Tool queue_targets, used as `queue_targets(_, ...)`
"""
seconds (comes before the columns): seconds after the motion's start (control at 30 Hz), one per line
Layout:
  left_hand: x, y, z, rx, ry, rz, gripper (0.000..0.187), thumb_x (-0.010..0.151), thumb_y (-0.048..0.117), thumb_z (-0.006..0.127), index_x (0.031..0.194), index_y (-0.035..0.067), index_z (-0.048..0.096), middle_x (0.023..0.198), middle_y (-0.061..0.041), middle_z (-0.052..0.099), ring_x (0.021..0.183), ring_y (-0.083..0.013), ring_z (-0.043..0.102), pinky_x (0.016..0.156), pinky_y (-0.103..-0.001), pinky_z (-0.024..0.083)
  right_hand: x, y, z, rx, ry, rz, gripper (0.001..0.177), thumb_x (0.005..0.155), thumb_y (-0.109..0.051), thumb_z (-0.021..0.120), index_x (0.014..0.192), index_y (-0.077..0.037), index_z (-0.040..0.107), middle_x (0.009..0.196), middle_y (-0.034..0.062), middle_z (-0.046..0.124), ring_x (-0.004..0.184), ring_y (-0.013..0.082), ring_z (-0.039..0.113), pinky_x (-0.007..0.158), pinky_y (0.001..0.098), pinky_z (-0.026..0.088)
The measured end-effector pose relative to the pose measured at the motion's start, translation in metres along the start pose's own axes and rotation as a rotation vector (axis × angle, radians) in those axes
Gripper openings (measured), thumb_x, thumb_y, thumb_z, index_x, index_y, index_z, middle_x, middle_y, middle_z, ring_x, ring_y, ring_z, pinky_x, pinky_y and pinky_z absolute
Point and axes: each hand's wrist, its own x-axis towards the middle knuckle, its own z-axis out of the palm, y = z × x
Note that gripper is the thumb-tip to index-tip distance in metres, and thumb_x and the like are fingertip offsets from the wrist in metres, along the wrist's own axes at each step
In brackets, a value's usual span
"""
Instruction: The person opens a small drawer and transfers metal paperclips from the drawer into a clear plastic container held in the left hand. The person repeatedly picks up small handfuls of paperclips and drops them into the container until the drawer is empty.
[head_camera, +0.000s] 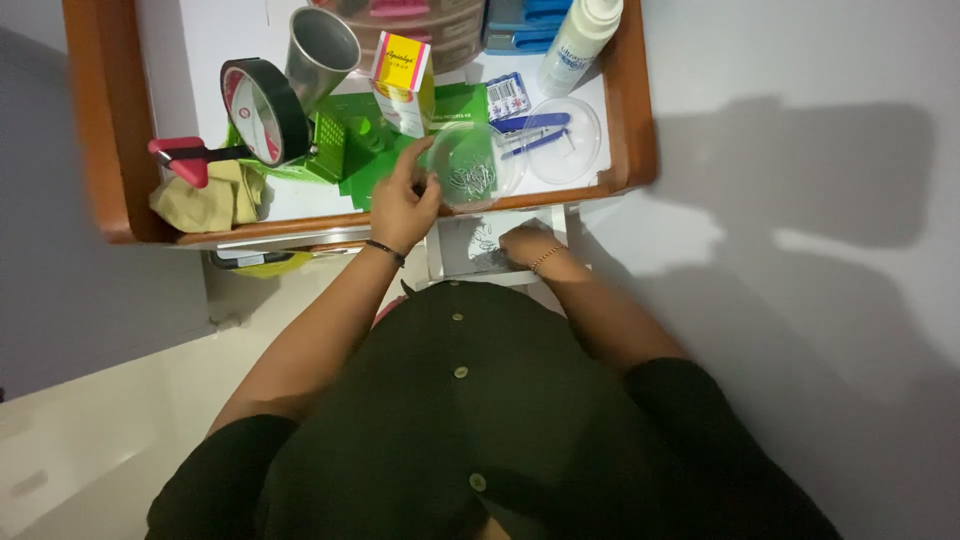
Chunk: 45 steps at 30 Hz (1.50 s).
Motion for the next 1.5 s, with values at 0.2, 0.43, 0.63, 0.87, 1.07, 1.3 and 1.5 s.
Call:
queue_targets(0.2,0.0,-0.001,0.001,0.033,-0.008,-0.026,0.05,0.092,0.015,0.061,0.14,0.03,0.056,0.073,-0.007,0.072,0.074,-0.0372,0.072,0.071,-0.048,0.055,-0.002,0.001,-0.001,-0.047,0.022,0.019,0.038,0.109,-0.022,0.043,0.122,-0.001,0.072,0.118,0.022,0.074,0.113,0.0343,0.071,0.096,0.0525,0.055)
queue_targets(0.43,0.0,-0.005,0.003,0.054,-0.018,-0.041,0.049,0.094,0.017,0.061,0.14,0.03,0.055,0.079,-0.006,0.074,0.077,-0.0362,0.073,0.073,-0.049,0.055,0.006,0.003,-0.001,-0.151,-0.009,-0.034,0.036,0.108,-0.016,0.043,0.12,0.002,0.072,0.116,0.0237,0.074,0.11,0.0348,0.072,0.095,0.0517,0.056)
queue_targets(0.63,0.001,-0.008,0.003,0.01,-0.01,-0.017,0.047,0.094,0.012,0.06,0.139,0.026,0.056,0.072,-0.007,0.07,0.072,-0.0348,0.071,0.07,-0.044,0.055,-0.014,-0.001,-0.014,-0.062,-0.012,-0.035,0.037,0.106,-0.013,0.042,0.112,0.006,0.073,0.11,0.0272,0.075,0.105,0.0384,0.073,0.089,0.0562,0.057)
queue_targets(0.87,0.0,-0.009,0.004,0.04,-0.007,-0.007,0.05,0.094,0.013,0.061,0.141,0.028,0.055,0.073,-0.008,0.071,0.072,-0.0353,0.072,0.069,-0.046,0.054,-0.009,-0.002,-0.015,-0.032,0.015,-0.04,0.038,0.105,-0.012,0.04,0.108,0.007,0.073,0.106,0.0262,0.075,0.104,0.0376,0.073,0.087,0.0541,0.058)
queue_targets(1.07,0.0,-0.006,0.003,0.028,-0.006,-0.015,0.049,0.093,0.012,0.061,0.14,0.028,0.056,0.072,-0.008,0.071,0.072,-0.0368,0.071,0.069,-0.047,0.054,-0.032,-0.007,-0.033,-0.153,0.052,-0.097,0.035,0.103,-0.009,0.043,0.104,0.005,0.075,0.1,0.0243,0.076,0.099,0.0354,0.075,0.084,0.0501,0.06)
queue_targets(1.3,0.0,-0.002,0.002,0.046,-0.003,-0.013,0.048,0.093,0.013,0.061,0.138,0.028,0.056,0.073,-0.01,0.071,0.073,-0.0392,0.071,0.069,-0.051,0.053,-0.039,-0.018,-0.044,-0.173,0.145,-0.142,0.025,0.096,-0.003,0.053,0.092,0.002,0.077,0.087,0.0217,0.076,0.089,0.0338,0.077,0.076,0.0482,0.061)
queue_targets(1.5,0.0,-0.009,0.006,0.065,0.007,-0.016,0.048,0.093,0.014,0.062,0.138,0.03,0.056,0.07,-0.006,0.07,0.069,-0.0345,0.07,0.067,-0.045,0.054,-0.027,-0.012,-0.028,-0.059,0.13,-0.08,0.028,0.095,-0.005,0.051,0.095,0.0,0.079,0.092,0.0237,0.077,0.095,0.0371,0.076,0.08,0.053,0.061)
